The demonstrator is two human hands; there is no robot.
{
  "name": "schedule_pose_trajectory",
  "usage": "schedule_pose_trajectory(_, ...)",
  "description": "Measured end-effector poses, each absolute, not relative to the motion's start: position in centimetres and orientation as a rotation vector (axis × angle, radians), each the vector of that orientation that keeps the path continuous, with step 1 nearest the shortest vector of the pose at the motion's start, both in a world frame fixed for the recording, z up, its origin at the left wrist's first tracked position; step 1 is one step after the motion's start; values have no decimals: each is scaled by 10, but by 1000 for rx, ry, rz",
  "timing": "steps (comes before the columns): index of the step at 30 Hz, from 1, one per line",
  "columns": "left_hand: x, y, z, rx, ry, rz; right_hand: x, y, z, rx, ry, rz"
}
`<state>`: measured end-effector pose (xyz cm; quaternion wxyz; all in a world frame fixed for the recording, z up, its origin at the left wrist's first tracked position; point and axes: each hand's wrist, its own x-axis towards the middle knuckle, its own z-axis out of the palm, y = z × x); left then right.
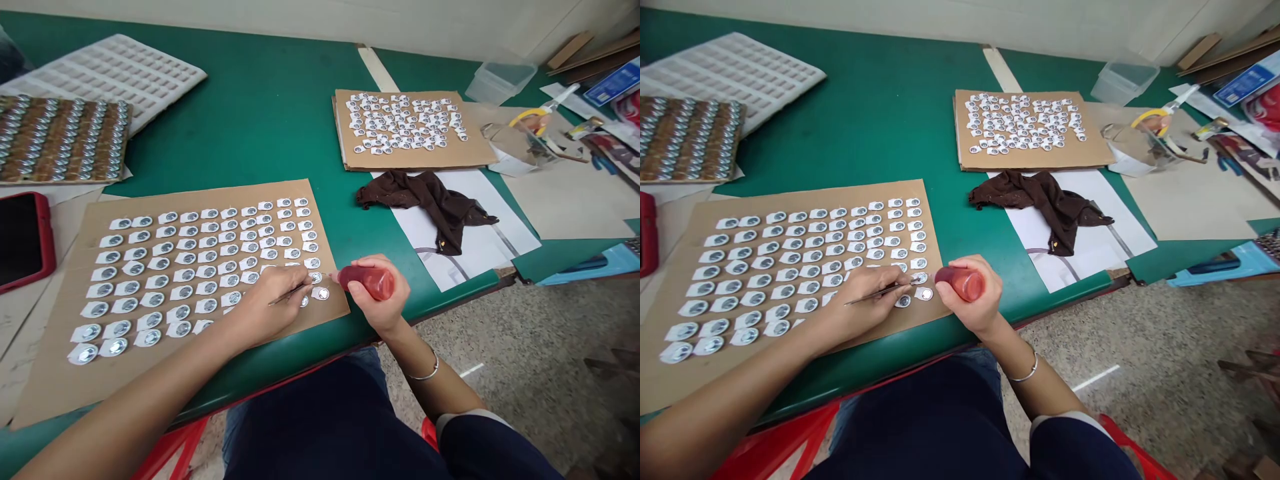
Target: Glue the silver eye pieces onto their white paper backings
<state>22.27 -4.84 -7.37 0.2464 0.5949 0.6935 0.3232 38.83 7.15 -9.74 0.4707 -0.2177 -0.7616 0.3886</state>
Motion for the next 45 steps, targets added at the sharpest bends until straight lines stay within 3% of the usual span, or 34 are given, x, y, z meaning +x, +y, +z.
schedule_pose_trajectory(45,223,-50,-77,1621,1891,899,387,69,-97,-387,-2024,841)
